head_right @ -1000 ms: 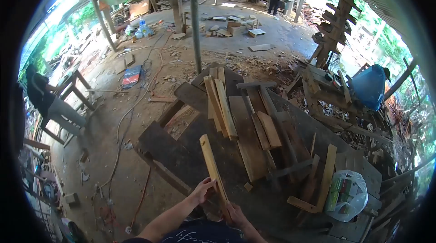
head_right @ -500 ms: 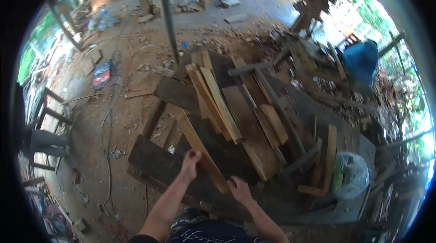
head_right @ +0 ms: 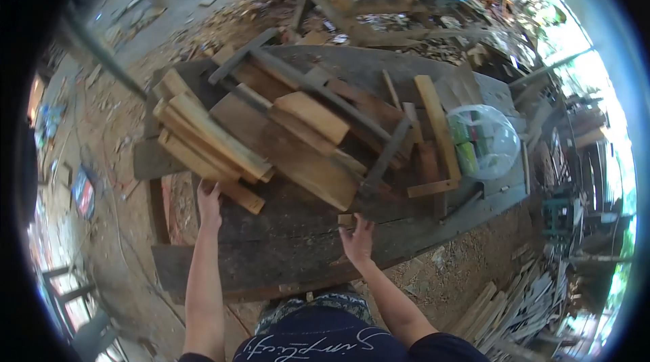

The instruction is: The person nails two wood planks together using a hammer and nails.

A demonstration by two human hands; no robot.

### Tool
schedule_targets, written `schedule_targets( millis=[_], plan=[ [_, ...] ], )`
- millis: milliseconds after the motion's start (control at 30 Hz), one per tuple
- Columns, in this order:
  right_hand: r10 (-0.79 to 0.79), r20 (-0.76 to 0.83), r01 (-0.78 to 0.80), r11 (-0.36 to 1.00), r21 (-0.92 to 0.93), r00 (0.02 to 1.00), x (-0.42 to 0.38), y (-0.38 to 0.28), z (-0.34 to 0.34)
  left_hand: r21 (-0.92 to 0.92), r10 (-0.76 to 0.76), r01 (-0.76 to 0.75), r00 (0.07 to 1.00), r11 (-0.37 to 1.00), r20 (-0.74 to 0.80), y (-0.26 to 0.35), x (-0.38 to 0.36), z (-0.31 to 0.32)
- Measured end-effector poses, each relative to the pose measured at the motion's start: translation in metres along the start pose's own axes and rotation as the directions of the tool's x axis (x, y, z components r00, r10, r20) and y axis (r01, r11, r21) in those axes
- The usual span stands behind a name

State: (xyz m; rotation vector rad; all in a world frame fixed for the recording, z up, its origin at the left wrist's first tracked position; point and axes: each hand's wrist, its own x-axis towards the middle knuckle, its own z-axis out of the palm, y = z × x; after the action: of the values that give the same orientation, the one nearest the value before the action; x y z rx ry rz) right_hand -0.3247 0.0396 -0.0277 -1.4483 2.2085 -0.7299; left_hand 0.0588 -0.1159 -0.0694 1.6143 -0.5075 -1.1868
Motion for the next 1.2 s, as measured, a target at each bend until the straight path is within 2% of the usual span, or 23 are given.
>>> schedule_targets(
  millis=[67, 100, 167, 300, 367, 400, 467, 500, 567, 600, 633, 700, 800, 867, 933, 1000, 1067, 1100, 1167, 1200],
  plan=[
    [-0.152, 0.049, 0.158, 0.969, -0.189, 0.987, 0.014, -0.001, 0.003, 0.051, -0.003, 0.003, 1.0, 0.999, 0.006, -0.012, -0.014, 0.001],
    [-0.144, 0.018, 0.145, 0.972, -0.188, 0.989, 0.018, 0.002, 0.004, 0.089, -0.011, 0.01, 1.0, 0.996, 0.001, -0.013, -0.027, 0.002],
    [-0.087, 0.201, 0.116, 0.983, -0.139, 0.976, 0.023, 0.011, 0.004, 0.127, -0.039, 0.033, 0.998, 0.991, 0.044, -0.016, -0.063, 0.007],
    [-0.161, 0.229, 0.17, 0.985, -0.016, 0.96, 0.024, 0.036, -0.008, 0.057, -0.146, 0.142, 0.985, 0.988, 0.094, -0.053, -0.138, 0.013],
    [-0.133, 0.12, 0.138, 0.99, -0.031, 0.984, 0.021, 0.055, -0.017, 0.021, -0.249, 0.248, 0.968, 0.968, 0.025, -0.055, -0.187, 0.032],
    [-0.139, 0.112, 0.142, 0.99, -0.013, 0.984, 0.022, 0.063, -0.026, 0.025, -0.278, 0.277, 0.96, 0.96, 0.043, -0.069, -0.204, 0.034],
    [0.04, -0.003, -0.04, 0.998, 0.055, 0.999, 0.029, 0.082, -0.052, 0.057, -0.341, 0.338, 0.939, 0.939, 0.054, -0.09, -0.233, 0.045],
    [0.032, -0.008, -0.031, 0.997, 0.073, 0.999, 0.037, 0.089, -0.066, 0.087, -0.377, 0.372, 0.925, 0.924, 0.046, -0.096, -0.247, 0.052],
    [0.143, -0.057, -0.126, 0.966, 0.227, 0.988, 0.061, 0.101, -0.096, 0.091, -0.378, 0.37, 0.92, 0.924, 0.097, -0.112, -0.263, 0.065],
    [0.095, -0.118, -0.066, 0.972, 0.227, 0.989, 0.077, 0.108, -0.107, 0.094, -0.397, 0.387, 0.906, 0.917, 0.145, -0.117, -0.269, 0.071],
    [0.044, -0.171, -0.004, 0.974, 0.224, 0.984, 0.094, 0.113, -0.117, 0.089, -0.382, 0.373, 0.915, 0.924, 0.128, -0.116, -0.275, 0.078],
    [0.045, -0.196, 0.017, 0.953, 0.303, 0.98, 0.129, 0.108, -0.141, 0.197, -0.406, 0.365, 0.879, 0.91, 0.249, -0.103, -0.283, 0.093],
    [0.079, -0.245, 0.016, 0.932, 0.363, 0.966, 0.165, 0.108, -0.156, 0.154, -0.409, 0.382, 0.885, 0.911, 0.223, -0.082, -0.287, 0.111],
    [0.011, -0.396, 0.024, 0.996, 0.084, 0.918, 0.178, 0.108, -0.154, 0.135, -0.387, 0.364, 0.893, 0.921, 0.231, -0.074, -0.284, 0.108],
    [-0.004, -0.339, 0.037, 0.995, 0.092, 0.941, 0.169, 0.097, -0.153, 0.103, -0.369, 0.354, 0.897, 0.93, 0.244, -0.071, -0.282, 0.102],
    [-0.071, -0.12, 0.097, 0.969, 0.227, 0.99, 0.154, 0.085, -0.141, 0.097, -0.391, 0.379, 0.897, 0.92, 0.207, -0.078, -0.28, 0.086],
    [-0.212, -0.084, 0.228, 0.923, 0.309, 0.974, 0.134, 0.067, -0.117, 0.035, -0.402, 0.403, 0.896, 0.915, 0.19, -0.094, -0.278, 0.063],
    [-0.228, -0.08, 0.241, 0.921, 0.306, 0.97, 0.126, 0.049, -0.112, -0.01, -0.422, 0.431, 0.889, 0.902, 0.179, -0.099, -0.278, 0.055],
    [-0.342, 0.014, 0.342, 0.94, 0.006, 0.94, 0.108, 0.015, -0.106, -0.005, -0.446, 0.45, 0.886, 0.893, 0.127, -0.107, -0.28, 0.039],
    [-0.364, 0.026, 0.364, 0.931, 0.005, 0.931, 0.102, 0.001, -0.103, 0.012, -0.471, 0.471, 0.879, 0.882, 0.075, -0.107, -0.281, 0.033]
  ],
)
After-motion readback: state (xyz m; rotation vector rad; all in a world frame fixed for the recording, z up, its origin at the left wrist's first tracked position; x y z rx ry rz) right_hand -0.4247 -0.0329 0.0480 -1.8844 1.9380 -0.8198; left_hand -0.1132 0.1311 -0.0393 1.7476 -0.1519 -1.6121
